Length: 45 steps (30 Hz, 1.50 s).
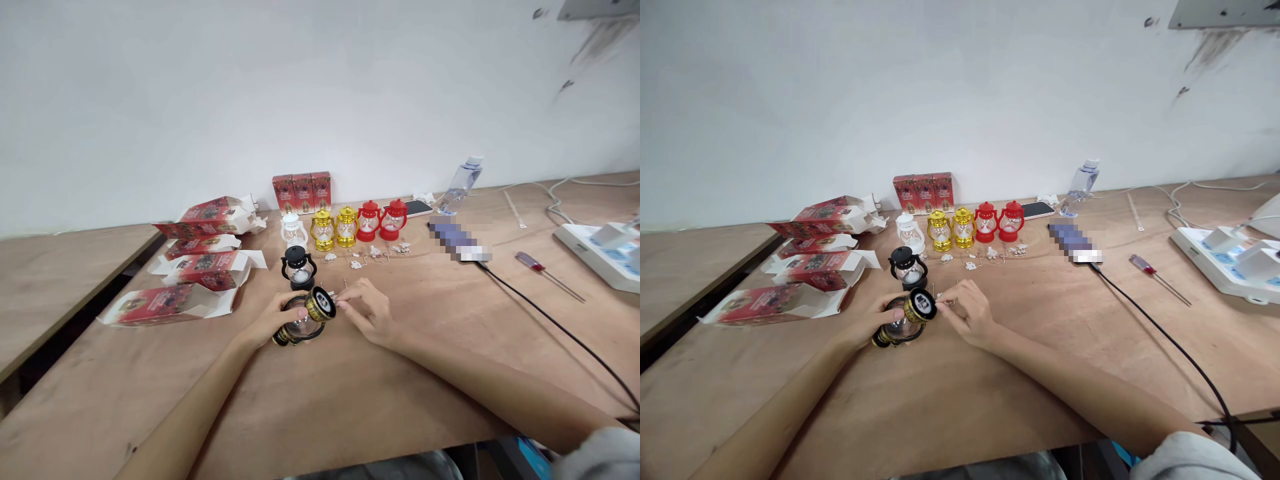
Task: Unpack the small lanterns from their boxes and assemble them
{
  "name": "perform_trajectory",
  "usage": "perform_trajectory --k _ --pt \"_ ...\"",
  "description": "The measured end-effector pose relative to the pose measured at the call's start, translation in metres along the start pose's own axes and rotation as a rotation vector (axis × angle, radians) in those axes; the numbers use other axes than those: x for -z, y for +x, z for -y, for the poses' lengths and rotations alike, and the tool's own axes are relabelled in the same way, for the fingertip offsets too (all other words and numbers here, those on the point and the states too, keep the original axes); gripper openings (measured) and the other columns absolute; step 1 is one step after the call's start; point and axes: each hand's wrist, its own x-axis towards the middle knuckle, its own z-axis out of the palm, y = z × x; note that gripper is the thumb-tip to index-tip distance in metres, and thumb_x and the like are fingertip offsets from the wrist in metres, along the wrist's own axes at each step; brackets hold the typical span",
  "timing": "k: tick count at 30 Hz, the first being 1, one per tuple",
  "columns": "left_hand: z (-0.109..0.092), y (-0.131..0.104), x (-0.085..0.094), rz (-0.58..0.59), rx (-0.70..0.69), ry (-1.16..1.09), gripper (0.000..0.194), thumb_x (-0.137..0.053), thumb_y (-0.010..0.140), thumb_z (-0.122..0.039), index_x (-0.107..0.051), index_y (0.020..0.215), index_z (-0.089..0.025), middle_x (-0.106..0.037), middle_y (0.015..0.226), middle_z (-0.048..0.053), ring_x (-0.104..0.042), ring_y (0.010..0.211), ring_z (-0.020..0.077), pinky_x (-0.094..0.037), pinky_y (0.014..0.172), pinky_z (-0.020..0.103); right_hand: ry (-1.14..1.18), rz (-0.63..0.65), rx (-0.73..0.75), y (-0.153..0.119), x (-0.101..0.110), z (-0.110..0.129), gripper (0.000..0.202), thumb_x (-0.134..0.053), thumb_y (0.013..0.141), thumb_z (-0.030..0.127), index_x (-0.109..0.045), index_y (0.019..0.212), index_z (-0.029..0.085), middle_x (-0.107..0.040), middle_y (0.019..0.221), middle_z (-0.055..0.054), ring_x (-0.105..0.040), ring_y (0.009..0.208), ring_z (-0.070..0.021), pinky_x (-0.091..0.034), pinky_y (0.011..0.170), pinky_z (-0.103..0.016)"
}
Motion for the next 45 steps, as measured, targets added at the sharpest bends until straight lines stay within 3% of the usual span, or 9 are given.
perform_trajectory --k 3,6,11,20,30,45 --pt "-0.003 0.000 0.001 0.025 0.017 0.066 0.057 -0.068 0.060 -0.053 -0.067 0.102 -0.014 -0.069 0.094 0.008 -0.060 0.089 0.0258 -0.048 0.079 0.035 0.159 0.048 -0.109 -0.001 -0.004 0.007 0.008 -0.055 0.084 0.020 -0.061 0.079 0.019 -0.066 0.073 -0.004 -0.059 0.069 -0.0139 -0.047 0.066 -0.030" --pt "-0.005 0.001 0.000 0.045 0.013 0.142 0.056 -0.066 0.062 -0.051 -0.067 0.103 -0.013 -0.069 0.098 0.007 -0.059 0.093 0.0269 -0.047 0.083 0.036 0.258 0.128 -0.325 -0.001 -0.007 0.008 0.015 -0.057 0.084 0.028 -0.063 0.074 0.019 -0.065 0.071 -0.003 -0.058 0.068 -0.0135 -0.047 0.066 -0.029" --pt "-0.007 0.003 0.000 0.055 -0.016 0.222 0.052 -0.063 0.065 -0.048 -0.066 0.103 -0.013 -0.068 0.099 0.006 -0.058 0.097 0.0273 -0.045 0.086 0.037 0.298 0.178 -0.543 0.001 -0.008 0.004 0.017 -0.059 0.080 0.033 -0.064 0.073 0.018 -0.062 0.070 -0.002 -0.055 0.066 -0.0130 -0.044 0.061 -0.026" --pt "-0.011 0.002 0.001 0.033 -0.049 0.346 0.049 -0.063 0.067 -0.046 -0.066 0.102 -0.012 -0.068 0.099 0.006 -0.059 0.096 0.0279 -0.046 0.086 0.036 0.275 0.182 -0.633 -0.001 -0.012 0.001 0.015 -0.062 0.076 0.032 -0.066 0.070 0.019 -0.061 0.068 -0.002 -0.052 0.062 -0.0125 -0.041 0.058 -0.026" --pt "-0.016 -0.001 0.000 -0.019 0.012 0.379 0.055 -0.066 0.064 -0.046 -0.065 0.105 -0.010 -0.068 0.101 0.007 -0.060 0.096 0.0292 -0.046 0.088 0.038 0.481 0.275 -0.862 -0.004 -0.012 -0.008 0.020 -0.065 0.070 0.035 -0.062 0.068 0.016 -0.062 0.066 0.000 -0.051 0.060 -0.0110 -0.042 0.061 -0.027" --pt "-0.017 -0.001 -0.001 0.021 -0.025 0.388 0.050 -0.062 0.068 -0.046 -0.066 0.103 -0.012 -0.069 0.097 0.005 -0.060 0.093 0.0277 -0.048 0.083 0.035 0.545 0.291 -0.891 -0.006 -0.014 -0.010 0.024 -0.064 0.072 0.040 -0.060 0.072 0.016 -0.061 0.068 0.000 -0.051 0.062 -0.0104 -0.043 0.062 -0.026"
